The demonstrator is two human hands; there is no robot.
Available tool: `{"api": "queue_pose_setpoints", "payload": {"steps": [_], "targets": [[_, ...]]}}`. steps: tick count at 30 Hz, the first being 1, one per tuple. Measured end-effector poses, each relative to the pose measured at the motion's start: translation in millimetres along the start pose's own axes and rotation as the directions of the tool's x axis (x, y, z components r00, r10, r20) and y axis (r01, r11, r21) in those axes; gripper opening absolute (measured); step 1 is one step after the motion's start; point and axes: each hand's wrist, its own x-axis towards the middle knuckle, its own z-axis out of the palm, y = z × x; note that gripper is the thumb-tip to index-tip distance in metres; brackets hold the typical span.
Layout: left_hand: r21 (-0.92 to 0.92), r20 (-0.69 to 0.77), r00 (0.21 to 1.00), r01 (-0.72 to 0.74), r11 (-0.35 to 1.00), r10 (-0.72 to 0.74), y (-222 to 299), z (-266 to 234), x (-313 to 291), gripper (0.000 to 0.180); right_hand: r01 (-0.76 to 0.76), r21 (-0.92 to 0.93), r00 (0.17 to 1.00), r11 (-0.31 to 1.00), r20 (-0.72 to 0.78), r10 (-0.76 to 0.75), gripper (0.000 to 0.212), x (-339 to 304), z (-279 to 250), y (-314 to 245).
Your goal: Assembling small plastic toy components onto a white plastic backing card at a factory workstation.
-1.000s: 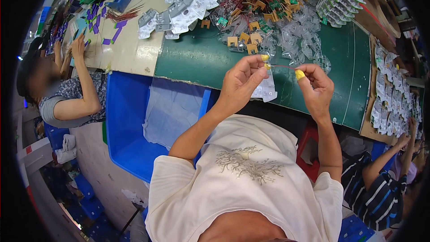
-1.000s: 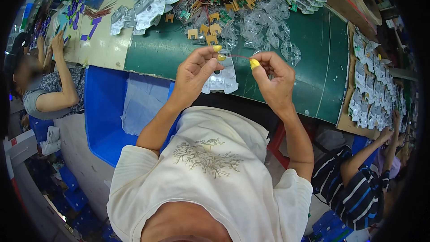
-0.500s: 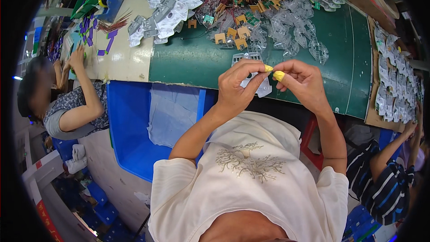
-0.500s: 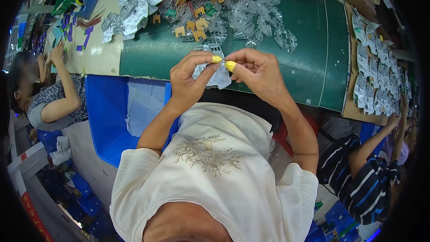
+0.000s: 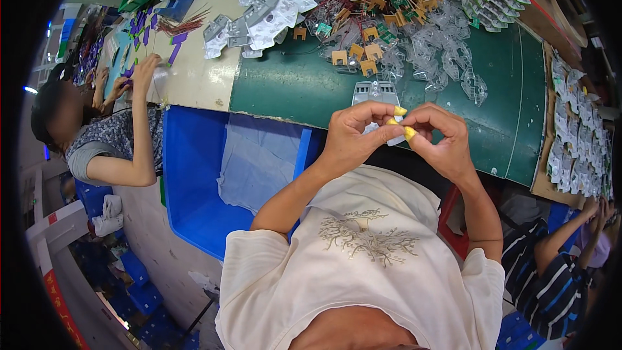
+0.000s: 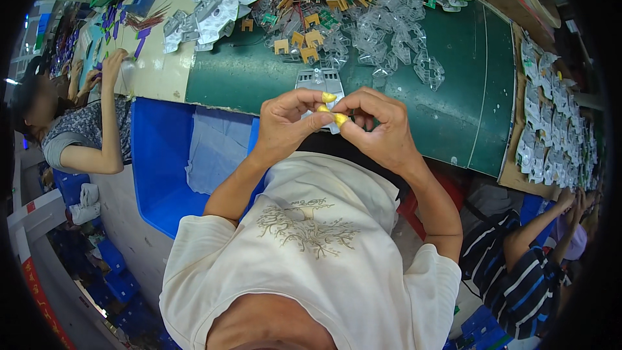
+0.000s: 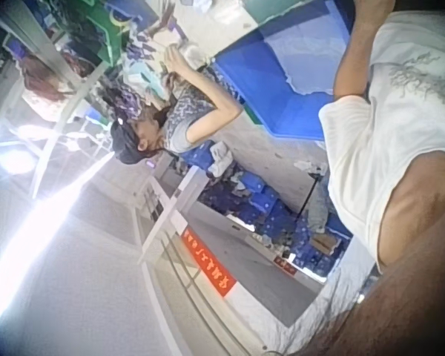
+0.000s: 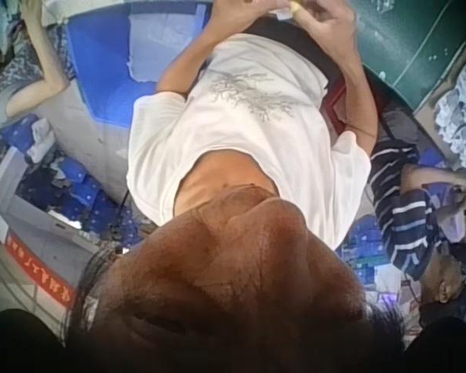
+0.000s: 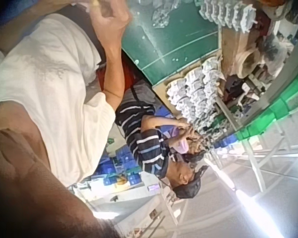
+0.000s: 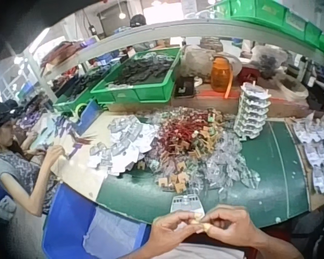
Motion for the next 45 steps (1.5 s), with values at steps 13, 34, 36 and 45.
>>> {"api": "queue_pose_setpoints", "payload": {"steps": [13,34,36,45], "targets": [[0.087,0.026,0.991,0.131,0.988,-0.134,13,-26,-25,0.046,0.041,-0.172,0.980,0.984,0.198,-0.007,0.012,2,-12,-14],[0.843,0.186,0.766,-0.446,0.300,0.615,-15,-73,48,0.018,0.346,-0.668,0.938,0.659,0.269,-0.220,0.021,19,29,36],[0.910,0.271,0.767,-0.400,0.104,0.581,-14,-78,63,0.019,0.344,-0.674,0.938,0.654,0.274,-0.211,0.023,17,28,33],[0.889,0.408,0.792,-0.458,0.000,0.454,1,-91,71,0.029,0.338,-0.684,0.940,0.647,0.281,-0.193,0.024,8,27,30]]}}
